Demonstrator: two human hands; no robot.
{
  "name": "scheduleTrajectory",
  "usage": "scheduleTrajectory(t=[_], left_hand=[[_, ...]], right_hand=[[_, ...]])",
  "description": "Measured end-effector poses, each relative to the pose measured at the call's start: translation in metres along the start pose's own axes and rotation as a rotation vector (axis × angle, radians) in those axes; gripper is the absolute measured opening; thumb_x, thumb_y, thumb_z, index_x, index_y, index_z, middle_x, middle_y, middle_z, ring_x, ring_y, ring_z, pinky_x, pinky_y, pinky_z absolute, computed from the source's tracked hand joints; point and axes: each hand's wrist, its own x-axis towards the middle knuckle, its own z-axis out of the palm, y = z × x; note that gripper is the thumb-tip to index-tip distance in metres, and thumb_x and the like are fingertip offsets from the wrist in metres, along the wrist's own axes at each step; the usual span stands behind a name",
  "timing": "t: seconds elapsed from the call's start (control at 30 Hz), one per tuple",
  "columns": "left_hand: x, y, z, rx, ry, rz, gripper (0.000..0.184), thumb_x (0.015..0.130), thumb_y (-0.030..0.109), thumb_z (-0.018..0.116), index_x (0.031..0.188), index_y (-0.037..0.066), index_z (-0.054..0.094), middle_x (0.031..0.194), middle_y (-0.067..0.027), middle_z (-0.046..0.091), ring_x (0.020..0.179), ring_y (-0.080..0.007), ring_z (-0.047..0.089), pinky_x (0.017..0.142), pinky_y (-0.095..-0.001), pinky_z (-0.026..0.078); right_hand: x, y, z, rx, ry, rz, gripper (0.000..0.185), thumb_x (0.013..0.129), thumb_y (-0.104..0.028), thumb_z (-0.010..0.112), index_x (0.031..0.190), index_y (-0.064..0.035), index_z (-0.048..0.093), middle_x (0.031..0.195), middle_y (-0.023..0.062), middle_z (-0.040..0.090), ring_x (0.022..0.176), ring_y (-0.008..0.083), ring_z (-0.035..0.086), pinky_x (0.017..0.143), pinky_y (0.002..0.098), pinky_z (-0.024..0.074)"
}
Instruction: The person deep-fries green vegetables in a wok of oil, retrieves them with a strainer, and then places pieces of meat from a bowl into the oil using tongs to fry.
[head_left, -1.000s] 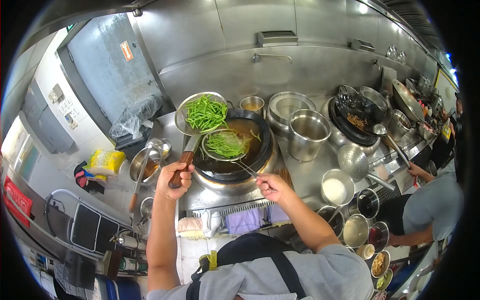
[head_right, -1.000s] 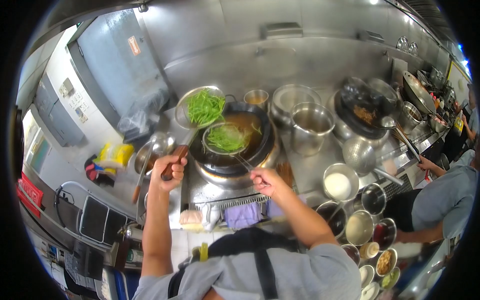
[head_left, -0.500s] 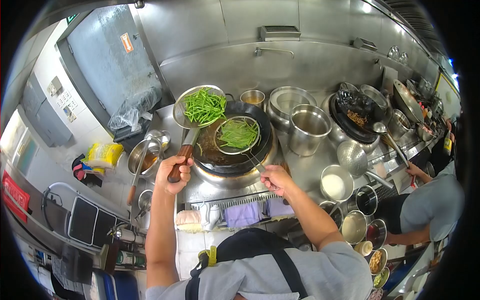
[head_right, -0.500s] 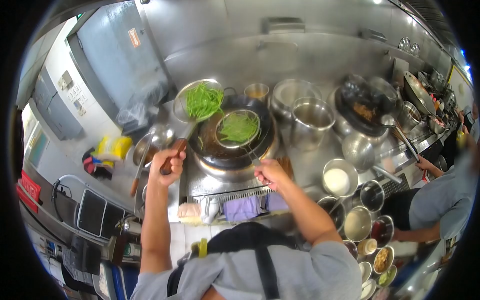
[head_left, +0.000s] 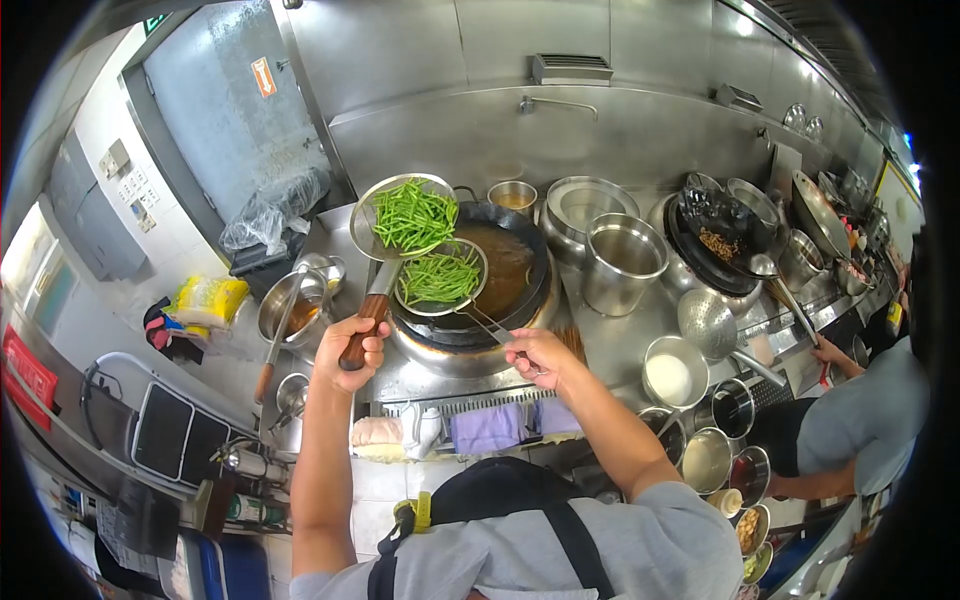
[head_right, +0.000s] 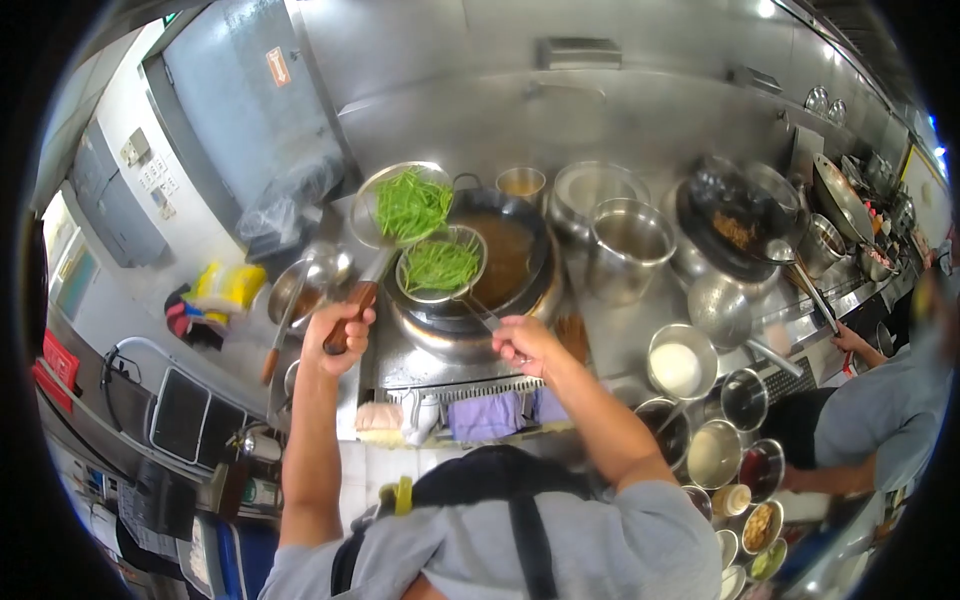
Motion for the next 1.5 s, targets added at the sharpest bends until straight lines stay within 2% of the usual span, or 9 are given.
scheduleTrajectory(t=[0.37,0.53,0.7,0.8,0.83,0.93,1.07,1.23,1.5], left_hand=[[0.010,-0.020,-0.038,0.051,0.168,0.005,0.022,0.087,0.007,0.057,0.109,0.007,0.054,0.082,-0.0089,0.061,0.055,-0.0099,0.054,0.044,-0.0223,0.044],[0.013,-0.021,-0.035,0.017,0.181,0.023,0.018,0.087,0.007,0.057,0.105,0.007,0.054,0.081,-0.0085,0.062,0.055,-0.0100,0.054,0.044,-0.0231,0.045],[0.009,-0.015,-0.031,0.004,0.104,0.040,0.020,0.087,0.006,0.057,0.108,0.008,0.054,0.081,-0.0094,0.063,0.055,-0.0108,0.055,0.043,-0.0244,0.046],[0.004,-0.014,-0.028,0.033,0.117,0.059,0.023,0.087,0.006,0.057,0.110,0.008,0.054,0.081,-0.0098,0.063,0.054,-0.0111,0.056,0.042,-0.0242,0.047],[0.003,-0.015,-0.028,0.040,0.134,0.064,0.025,0.087,0.005,0.057,0.111,0.008,0.054,0.081,-0.0098,0.063,0.052,-0.0111,0.055,0.041,-0.0238,0.047],[0.000,-0.018,-0.025,0.088,0.163,0.065,0.027,0.087,0.006,0.057,0.114,0.008,0.051,0.082,-0.0095,0.062,0.052,-0.0109,0.055,0.040,-0.0237,0.047],[0.003,-0.021,-0.034,0.119,0.191,0.056,0.026,0.088,0.008,0.056,0.114,0.009,0.051,0.082,-0.0087,0.061,0.053,-0.0103,0.054,0.041,-0.0229,0.045],[0.008,-0.028,-0.042,0.139,0.215,0.056,0.024,0.086,0.007,0.055,0.110,0.009,0.052,0.081,-0.0089,0.061,0.052,-0.0099,0.053,0.040,-0.0234,0.045],[0.010,-0.033,-0.044,0.197,0.255,0.090,0.023,0.084,0.006,0.056,0.107,0.007,0.051,0.079,-0.0092,0.061,0.053,-0.0110,0.053,0.042,-0.0250,0.044]], right_hand=[[-0.021,-0.025,-0.024,-0.078,0.087,-0.142,0.055,0.088,0.001,0.056,0.138,0.0054,0.033,0.069,0.0095,0.058,0.044,0.0095,0.048,0.032,0.0219,0.0281],[-0.005,-0.006,-0.020,0.124,0.079,-0.115,0.035,0.089,-0.002,0.060,0.119,-0.0063,0.044,0.070,0.0062,0.059,0.045,0.0080,0.046,0.033,0.0209,0.0283],[-0.004,0.018,-0.020,0.323,-0.072,-0.035,0.005,0.092,-0.006,0.056,0.091,-0.0087,0.052,0.071,0.0026,0.059,0.046,0.0049,0.047,0.034,0.0194,0.0310],[-0.022,0.023,-0.018,0.349,-0.042,-0.050,0.003,0.092,-0.006,0.054,0.095,-0.0081,0.054,0.072,0.0025,0.059,0.046,0.0048,0.047,0.034,0.0201,0.0317],[-0.034,0.018,-0.009,0.348,0.028,-0.076,0.005,0.090,-0.004,0.056,0.087,-0.0064,0.052,0.066,0.0039,0.055,0.044,0.0067,0.045,0.033,0.0212,0.0277],[-0.050,0.012,-0.004,0.218,0.140,-0.106,0.005,0.089,-0.004,0.056,0.093,-0.0061,0.053,0.068,0.0042,0.056,0.044,0.0074,0.046,0.033,0.0214,0.0283],[-0.052,0.007,-0.014,0.180,0.140,-0.128,0.025,0.088,-0.002,0.056,0.112,-0.0036,0.050,0.070,0.0057,0.057,0.044,0.0085,0.048,0.033,0.0216,0.0294],[-0.043,-0.006,-0.014,0.120,0.166,-0.139,0.059,0.088,0.000,0.056,0.141,0.0025,0.031,0.069,0.0070,0.058,0.044,0.0097,0.048,0.032,0.0224,0.0300],[-0.021,-0.017,-0.021,0.042,0.183,-0.245,0.076,0.088,0.000,0.055,0.151,0.0033,0.012,0.068,0.0076,0.058,0.043,0.0098,0.048,0.032,0.0223,0.0299]])
